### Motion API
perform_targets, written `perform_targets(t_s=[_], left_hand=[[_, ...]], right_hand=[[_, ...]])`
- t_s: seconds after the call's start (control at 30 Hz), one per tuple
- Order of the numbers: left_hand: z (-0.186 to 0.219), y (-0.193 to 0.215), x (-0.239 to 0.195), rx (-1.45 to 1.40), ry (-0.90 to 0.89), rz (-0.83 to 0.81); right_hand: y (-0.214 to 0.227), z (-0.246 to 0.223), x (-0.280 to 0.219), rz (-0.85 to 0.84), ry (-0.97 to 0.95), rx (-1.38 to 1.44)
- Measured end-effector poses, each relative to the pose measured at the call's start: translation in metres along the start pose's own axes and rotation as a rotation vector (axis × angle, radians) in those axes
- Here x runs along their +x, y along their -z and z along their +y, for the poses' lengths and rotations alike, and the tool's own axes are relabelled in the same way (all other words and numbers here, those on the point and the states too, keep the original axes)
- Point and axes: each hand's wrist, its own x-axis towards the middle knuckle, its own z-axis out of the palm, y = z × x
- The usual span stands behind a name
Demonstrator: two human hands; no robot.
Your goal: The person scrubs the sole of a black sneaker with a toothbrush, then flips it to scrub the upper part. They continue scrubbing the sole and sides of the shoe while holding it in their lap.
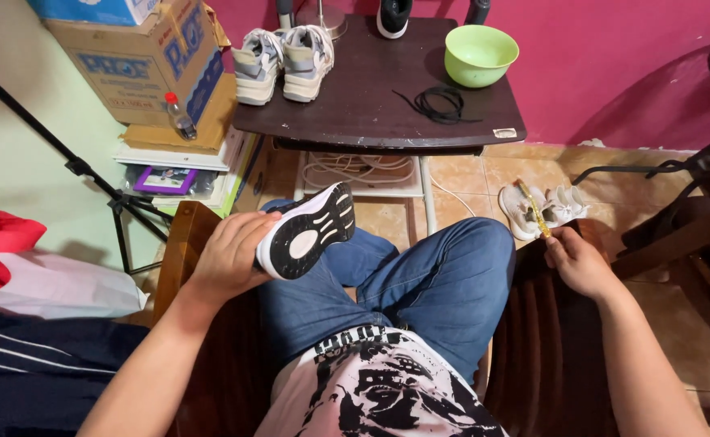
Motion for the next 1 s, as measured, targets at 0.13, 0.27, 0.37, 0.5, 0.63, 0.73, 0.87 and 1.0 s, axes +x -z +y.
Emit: perform_targets(t_s=[0.13, 0.27, 0.37, 0.5, 0.63, 0.73, 0.87, 1.0], left_hand=[[-0.004, 0.001, -0.002, -0.017, -0.029, 0.124], [-0.010, 0.004, -0.003, 0.026, -0.039, 0.260], [-0.015, 0.005, 0.003, 0.063, -0.023, 0.361], [-0.026, 0.000, -0.006, 0.055, 0.045, 0.453], [-0.036, 0.001, -0.015, 0.033, 0.124, 0.431], [-0.040, 0.000, -0.016, 0.032, 0.154, 0.452], [-0.036, 0.001, -0.018, 0.007, 0.153, 0.387], [-0.032, 0.005, -0.016, -0.043, 0.130, 0.275]], right_hand=[[0.000, 0.000, 0.000, 0.010, 0.001, 0.074], [-0.001, 0.003, 0.000, 0.034, 0.033, 0.117], [-0.004, 0.008, 0.004, 0.044, 0.033, 0.128], [-0.010, 0.017, 0.008, 0.050, 0.033, 0.100], [-0.007, 0.008, 0.004, 0.041, -0.012, 0.024], [-0.005, 0.004, 0.004, 0.043, -0.030, -0.025], [-0.004, 0.003, 0.005, 0.032, -0.022, -0.043], [-0.002, -0.004, 0.002, 0.017, -0.047, -0.034]])
